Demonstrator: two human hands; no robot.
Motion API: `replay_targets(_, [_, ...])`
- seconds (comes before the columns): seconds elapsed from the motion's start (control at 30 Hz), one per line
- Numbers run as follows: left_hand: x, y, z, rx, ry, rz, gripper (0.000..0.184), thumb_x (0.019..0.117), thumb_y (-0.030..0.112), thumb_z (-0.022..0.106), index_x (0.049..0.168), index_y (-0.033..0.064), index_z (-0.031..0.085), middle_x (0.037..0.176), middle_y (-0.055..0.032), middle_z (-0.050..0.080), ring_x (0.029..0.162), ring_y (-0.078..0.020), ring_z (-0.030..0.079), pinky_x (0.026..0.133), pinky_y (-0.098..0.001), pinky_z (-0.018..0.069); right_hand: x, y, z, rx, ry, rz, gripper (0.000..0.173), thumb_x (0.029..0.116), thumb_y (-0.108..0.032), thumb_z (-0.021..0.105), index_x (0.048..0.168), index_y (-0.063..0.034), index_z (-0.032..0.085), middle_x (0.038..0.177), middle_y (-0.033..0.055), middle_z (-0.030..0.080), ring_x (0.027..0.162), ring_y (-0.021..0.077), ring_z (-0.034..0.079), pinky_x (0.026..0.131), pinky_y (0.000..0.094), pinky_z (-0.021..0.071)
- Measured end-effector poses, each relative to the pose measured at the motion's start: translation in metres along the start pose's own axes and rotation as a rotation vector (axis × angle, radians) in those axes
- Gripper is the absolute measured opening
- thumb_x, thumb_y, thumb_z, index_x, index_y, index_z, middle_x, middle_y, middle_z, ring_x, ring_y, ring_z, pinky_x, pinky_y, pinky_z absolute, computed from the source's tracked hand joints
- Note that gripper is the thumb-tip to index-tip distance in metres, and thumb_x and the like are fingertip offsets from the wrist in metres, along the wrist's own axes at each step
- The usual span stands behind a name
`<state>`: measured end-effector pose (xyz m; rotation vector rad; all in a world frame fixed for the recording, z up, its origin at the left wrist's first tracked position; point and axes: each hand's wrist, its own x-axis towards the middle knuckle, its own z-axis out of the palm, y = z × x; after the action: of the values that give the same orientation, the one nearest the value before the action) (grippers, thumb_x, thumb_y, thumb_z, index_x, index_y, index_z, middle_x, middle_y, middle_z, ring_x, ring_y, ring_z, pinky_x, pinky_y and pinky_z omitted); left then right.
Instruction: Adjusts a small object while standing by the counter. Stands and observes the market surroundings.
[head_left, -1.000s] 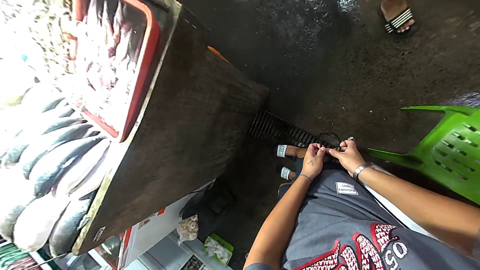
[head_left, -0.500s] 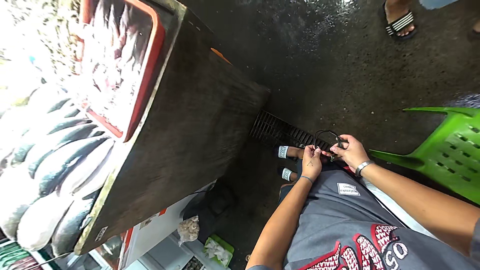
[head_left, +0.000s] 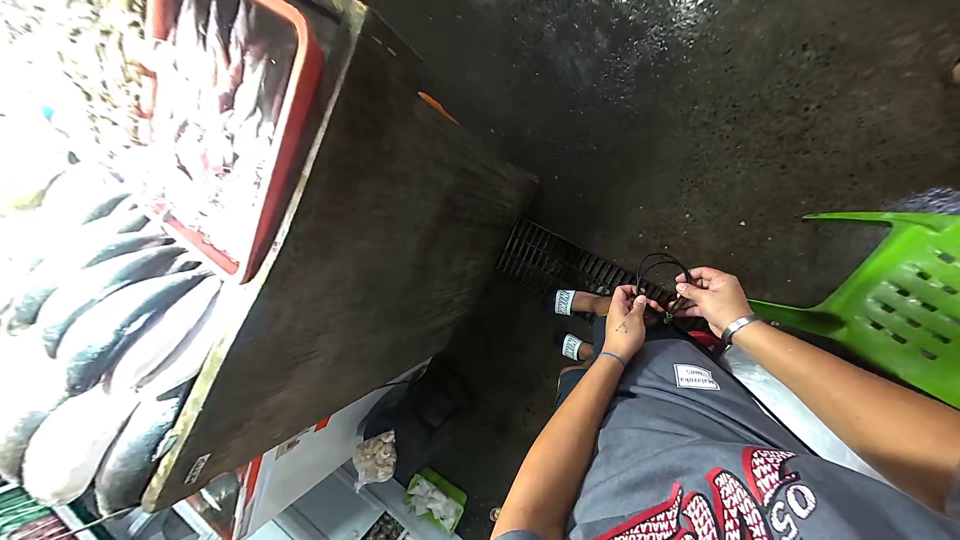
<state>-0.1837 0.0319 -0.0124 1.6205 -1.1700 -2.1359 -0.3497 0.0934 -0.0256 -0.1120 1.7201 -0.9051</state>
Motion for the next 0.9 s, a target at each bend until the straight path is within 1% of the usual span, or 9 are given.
replay_targets(0.1, [0.0, 0.002, 0.0, 0.03, -0.001, -0.009, 0.029, 0.1106, 0.011, 0.043, 0.139, 0.0041, 0.046, 0.095, -0.0155, 0.072, 0.086, -0.0255, 0.074, 0.08, -0.0427, 0.0636, 0.004, 0.005, 0.001, -0.18, 0.014, -0.062, 0.026, 0.0995, -0.01, 0.066, 0.124, -0.0015, 0.064, 0.094, 0.0175, 0.068, 0.075, 0.0281, 0.073, 0.07, 0.0495, 0.0654])
replay_targets(0.2, [0.003, 0.005, -0.003, 0.067, -0.017, -0.022, 0.037, 0.1111, 0.013, 0.042, 0.148, 0.007, 0.044, 0.095, -0.0154, 0.073, 0.084, -0.0253, 0.074, 0.079, -0.043, 0.064, 0.005, 0.0, 0.0, -0.116, -0.06, -0.022, 0.025, 0.1018, -0.012, 0.065, 0.125, -0.0029, 0.063, 0.099, 0.0161, 0.069, 0.078, 0.0256, 0.073, 0.071, 0.0458, 0.0651])
replay_targets(0.37, [0.006, 0.009, -0.004, 0.068, -0.062, -0.036, 0.037, 0.111, 0.012, 0.042, 0.147, 0.0058, 0.045, 0.095, -0.0156, 0.073, 0.085, -0.0251, 0.074, 0.078, -0.042, 0.0637, 0.009, -0.006, -0.008, -0.146, -0.079, -0.098, 0.039, 0.1052, -0.014, 0.059, 0.144, -0.0111, 0.053, 0.099, 0.0154, 0.07, 0.076, 0.0245, 0.073, 0.07, 0.0435, 0.064])
replay_targets(0.43, [0.006, 0.016, -0.002, 0.105, -0.047, -0.043, 0.035, 0.1091, 0.014, 0.048, 0.143, 0.006, 0.048, 0.103, -0.0149, 0.073, 0.086, -0.0246, 0.074, 0.078, -0.0419, 0.0634, 0.011, -0.013, -0.01, -0.224, -0.069, -0.169, 0.035, 0.1069, -0.012, 0.055, 0.142, -0.0102, 0.056, 0.092, 0.0135, 0.072, 0.071, 0.0222, 0.072, 0.069, 0.0412, 0.0631])
replay_targets(0.5, [0.01, 0.026, -0.004, 0.192, -0.042, -0.006, 0.041, 0.1068, 0.02, 0.056, 0.145, 0.0095, 0.047, 0.114, -0.0146, 0.069, 0.088, -0.0249, 0.074, 0.078, -0.0436, 0.0642, 0.009, -0.022, -0.011, -0.331, -0.085, -0.231, 0.032, 0.1072, -0.01, 0.053, 0.139, -0.0103, 0.059, 0.089, 0.012, 0.071, 0.07, 0.021, 0.069, 0.069, 0.0414, 0.0604])
replay_targets(0.6, [0.017, 0.042, -0.005, 0.402, -0.003, 0.109, 0.056, 0.1032, 0.025, 0.063, 0.154, 0.0174, 0.041, 0.111, -0.0123, 0.072, 0.076, -0.0219, 0.072, 0.07, -0.0414, 0.0637, 0.006, -0.029, -0.01, -0.419, -0.12, -0.292, 0.031, 0.1065, -0.01, 0.054, 0.137, -0.0104, 0.059, 0.087, 0.013, 0.069, 0.069, 0.0234, 0.068, 0.069, 0.0455, 0.06])
replay_targets(0.7, [0.02, 0.048, -0.006, 0.589, 0.013, 0.191, 0.045, 0.1045, 0.028, 0.061, 0.148, 0.0176, 0.053, 0.099, -0.0112, 0.072, 0.07, -0.0207, 0.07, 0.068, -0.0427, 0.0621, 0.001, -0.031, -0.008, -0.425, -0.111, -0.313, 0.03, 0.1069, -0.012, 0.054, 0.137, -0.0112, 0.059, 0.085, 0.012, 0.069, 0.067, 0.0226, 0.068, 0.067, 0.0447, 0.0611])
replay_targets(0.83, [0.018, 0.043, -0.007, 0.689, 0.041, 0.264, 0.035, 0.1061, 0.026, 0.058, 0.139, 0.015, 0.061, 0.098, -0.0096, 0.074, 0.07, -0.0186, 0.071, 0.069, -0.0415, 0.0634, 0.001, -0.028, -0.006, -0.431, -0.116, -0.317, 0.03, 0.1078, -0.015, 0.053, 0.136, -0.0108, 0.061, 0.083, 0.01, 0.07, 0.065, 0.0199, 0.068, 0.067, 0.0416, 0.0612])
replay_targets(0.9, [0.016, 0.042, -0.008, 0.773, 0.068, 0.327, 0.033, 0.1062, 0.023, 0.057, 0.137, 0.0121, 0.063, 0.099, -0.0101, 0.074, 0.077, -0.0193, 0.072, 0.075, -0.0425, 0.0629, 0.001, -0.028, -0.003, -0.447, -0.113, -0.318, 0.029, 0.1078, -0.015, 0.053, 0.135, -0.0107, 0.062, 0.084, 0.0108, 0.069, 0.066, 0.0202, 0.068, 0.068, 0.0423, 0.0604])
